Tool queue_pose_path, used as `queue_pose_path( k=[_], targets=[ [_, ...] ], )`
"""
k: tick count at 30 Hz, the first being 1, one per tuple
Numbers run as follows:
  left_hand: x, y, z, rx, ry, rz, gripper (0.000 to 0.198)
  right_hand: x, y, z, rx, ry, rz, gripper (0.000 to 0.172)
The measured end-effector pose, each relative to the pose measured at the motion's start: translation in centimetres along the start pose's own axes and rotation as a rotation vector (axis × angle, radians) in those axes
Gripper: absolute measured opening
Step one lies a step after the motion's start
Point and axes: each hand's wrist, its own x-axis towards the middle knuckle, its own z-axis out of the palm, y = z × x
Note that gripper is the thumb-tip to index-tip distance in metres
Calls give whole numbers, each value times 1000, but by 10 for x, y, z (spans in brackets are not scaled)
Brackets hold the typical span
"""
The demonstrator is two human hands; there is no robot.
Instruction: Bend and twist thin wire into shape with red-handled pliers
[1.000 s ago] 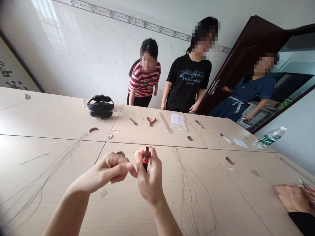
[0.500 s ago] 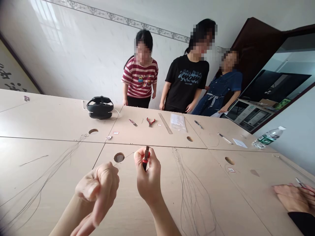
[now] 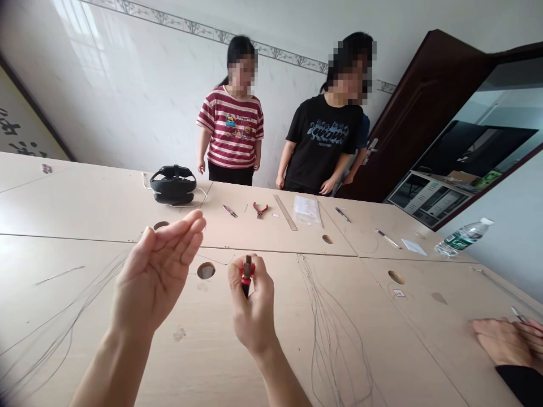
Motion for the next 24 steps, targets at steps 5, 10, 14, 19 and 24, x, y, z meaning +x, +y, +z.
queue_pose_path(
  k=[5, 10, 14, 19, 24],
  targets=[
    [-7, -6, 3, 515, -176, 21, 38, 1, -1, 2, 5, -16, -42, 16],
    [-9, -9, 0, 774, -327, 53, 28, 2, 3, 1, -36, 13, -29, 15],
    [-9, -10, -2, 777, -365, 26, 20, 0, 5, 1, -48, 10, -15, 18],
    [-7, -8, -1, 512, -226, -51, 16, 0, 5, 1, -38, 23, -18, 17],
    [0, 16, -24, 367, -424, -156, 31, 8, 5, -9, -74, 86, -10, 23]
  ],
)
